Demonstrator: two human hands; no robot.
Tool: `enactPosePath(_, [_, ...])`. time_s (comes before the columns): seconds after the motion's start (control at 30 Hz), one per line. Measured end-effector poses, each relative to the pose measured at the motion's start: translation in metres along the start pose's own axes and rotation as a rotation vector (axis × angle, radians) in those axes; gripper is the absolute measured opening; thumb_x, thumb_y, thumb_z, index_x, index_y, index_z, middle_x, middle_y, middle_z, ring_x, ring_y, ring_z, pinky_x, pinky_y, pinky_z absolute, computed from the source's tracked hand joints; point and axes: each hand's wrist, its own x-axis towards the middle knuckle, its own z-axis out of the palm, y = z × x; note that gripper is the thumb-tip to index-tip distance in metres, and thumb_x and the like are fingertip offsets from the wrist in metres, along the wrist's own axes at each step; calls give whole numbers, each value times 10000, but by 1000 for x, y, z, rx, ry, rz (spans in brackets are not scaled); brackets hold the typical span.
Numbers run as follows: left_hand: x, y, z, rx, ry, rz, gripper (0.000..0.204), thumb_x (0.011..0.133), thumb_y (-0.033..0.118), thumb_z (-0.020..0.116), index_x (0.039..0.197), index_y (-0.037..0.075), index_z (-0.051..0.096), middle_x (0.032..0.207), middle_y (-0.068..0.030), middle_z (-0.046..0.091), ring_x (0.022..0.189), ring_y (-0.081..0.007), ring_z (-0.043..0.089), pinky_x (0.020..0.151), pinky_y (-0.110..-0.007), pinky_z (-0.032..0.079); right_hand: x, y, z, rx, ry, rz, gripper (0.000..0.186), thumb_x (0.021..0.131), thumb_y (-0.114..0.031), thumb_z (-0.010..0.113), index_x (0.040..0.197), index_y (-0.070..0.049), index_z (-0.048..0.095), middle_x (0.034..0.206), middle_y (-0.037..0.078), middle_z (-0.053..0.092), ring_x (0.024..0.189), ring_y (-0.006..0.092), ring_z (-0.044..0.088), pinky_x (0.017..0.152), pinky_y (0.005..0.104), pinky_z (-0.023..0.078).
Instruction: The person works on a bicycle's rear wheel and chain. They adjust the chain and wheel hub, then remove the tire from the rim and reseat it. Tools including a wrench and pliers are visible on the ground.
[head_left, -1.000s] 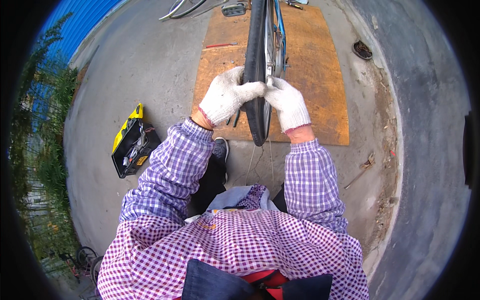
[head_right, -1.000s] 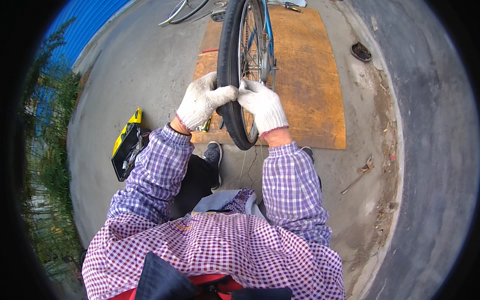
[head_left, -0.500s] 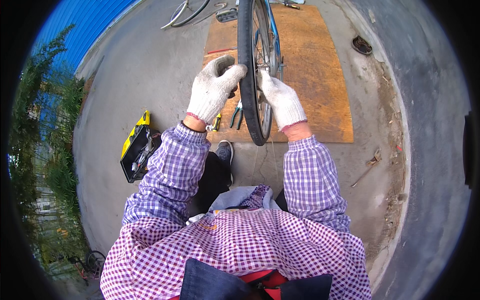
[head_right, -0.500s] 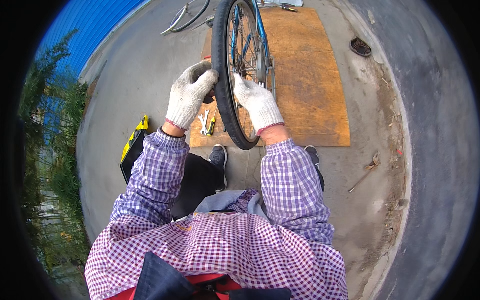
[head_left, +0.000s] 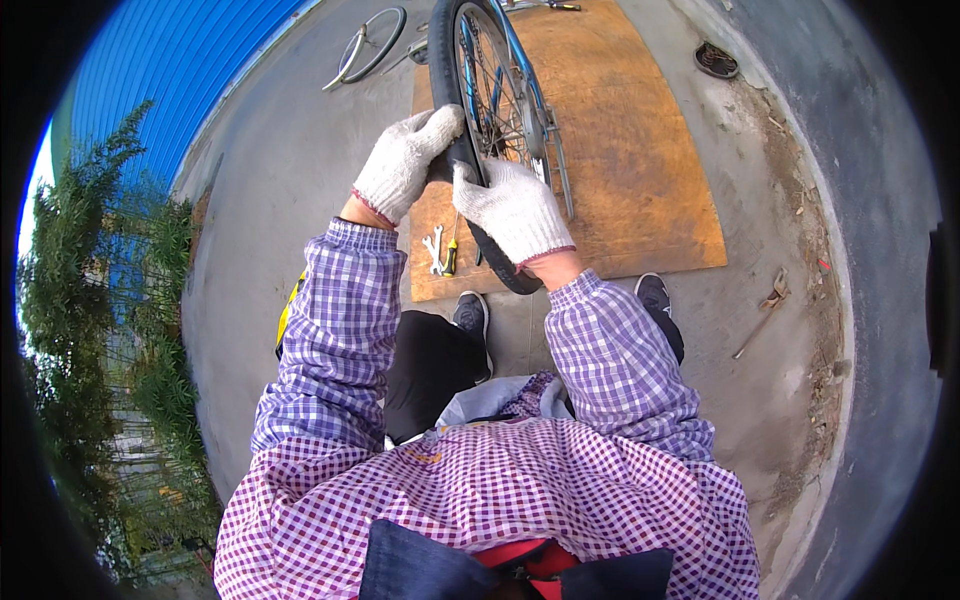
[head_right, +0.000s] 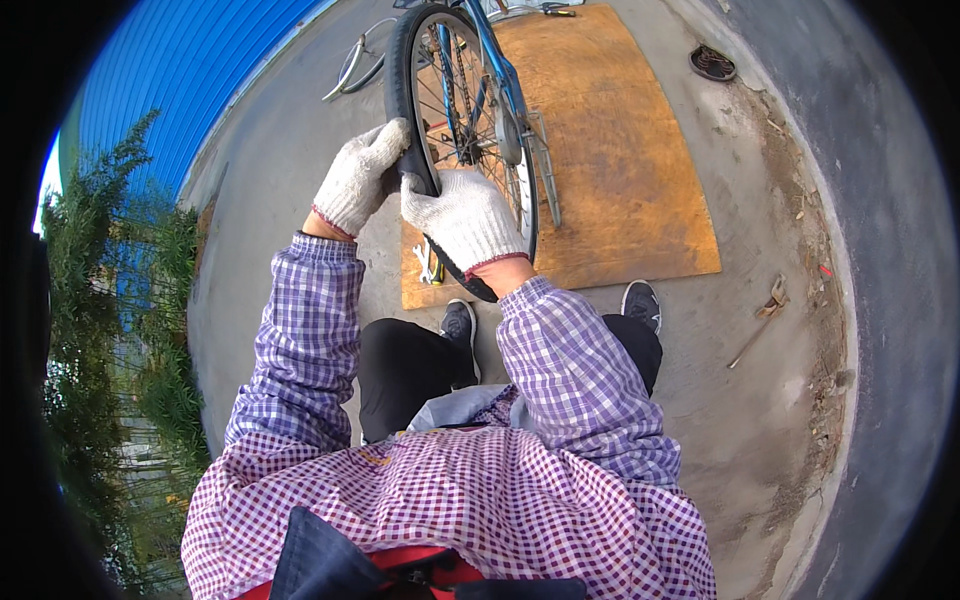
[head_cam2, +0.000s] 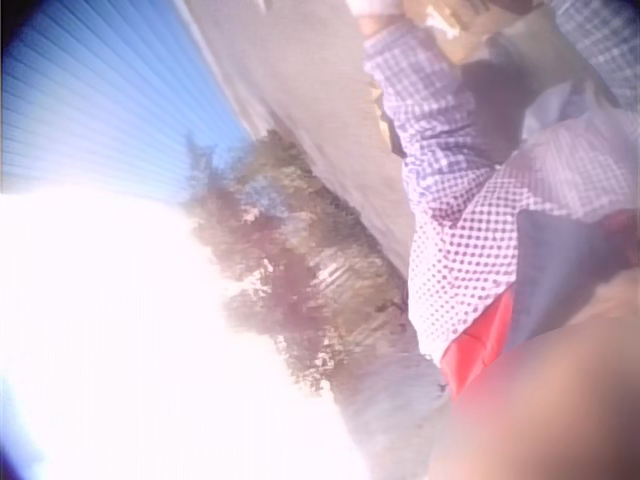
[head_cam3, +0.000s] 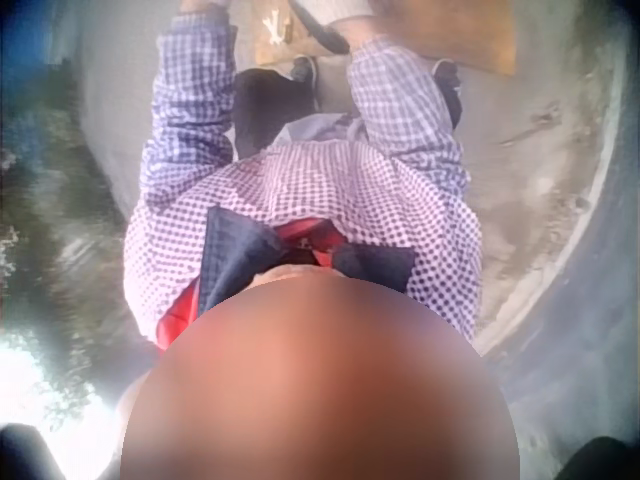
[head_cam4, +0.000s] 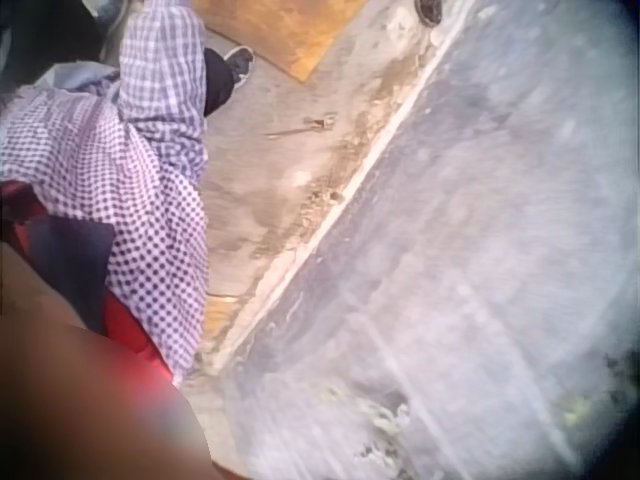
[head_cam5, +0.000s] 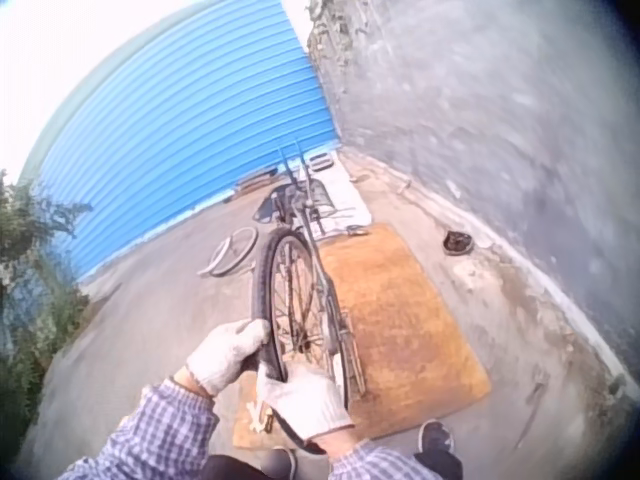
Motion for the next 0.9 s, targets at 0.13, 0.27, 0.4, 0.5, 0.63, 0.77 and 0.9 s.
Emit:
enactPosePath(0.13, [2,-9,0,-68,48,47,402,1058,333,663,1252,-20,665,1065,-57,702,899,-140,668,825,-314,566,-2,-6,-1,-57,-7,38,483,947,-497,662,902,-27,761,819,225,708,809,405,707,740,469,564])
enactPosePath(0.27, [6,-15,5,-82,64,101,388,1066,313,652,1253,-27,661,1060,-62,708,892,-147,674,814,-312,568,-1,-8,-4,-66,5,40,499,944,-512,665,915,-24,767,866,236,717,841,406,712,754,476,565])
enactPosePath(0.4, [14,-11,16,-86,79,112,379,1067,306,648,1242,-30,665,1048,-70,712,872,-152,679,806,-301,570,3,-4,-9,-61,29,40,489,945,-504,669,893,-27,767,855,230,717,837,408,711,746,480,563])
enactPosePath(0.5, [15,-9,21,-68,111,107,384,1066,319,650,1232,-27,669,1058,-81,714,898,-166,684,825,-312,575,5,1,-9,-108,12,50,474,942,-492,675,889,-30,766,853,231,715,834,411,711,742,479,563])
enactPosePath(0.63, [15,-7,13,-169,121,19,430,1052,387,664,1225,-7,678,1084,-97,714,970,-193,684,868,-359,580,2,8,-1,-116,159,-64,509,917,-513,696,776,-27,751,735,216,691,705,390,696,669,485,556])
enactPosePath(0.77, [24,6,10,-155,259,56,554,1030,537,639,1260,35,670,1059,-83,723,917,-222,707,818,-436,608,-7,14,-7,-127,165,-78,552,891,-554,705,717,-31,733,682,208,671,663,396,678,651,479,553])
enactPosePath(0.9, [36,20,30,-60,263,22,538,1019,514,667,1261,34,670,1043,-92,726,875,-231,712,777,-443,611,-18,13,-28,-106,25,19,549,896,-538,708,781,-2,731,751,230,681,745,412,692,702,487,555])
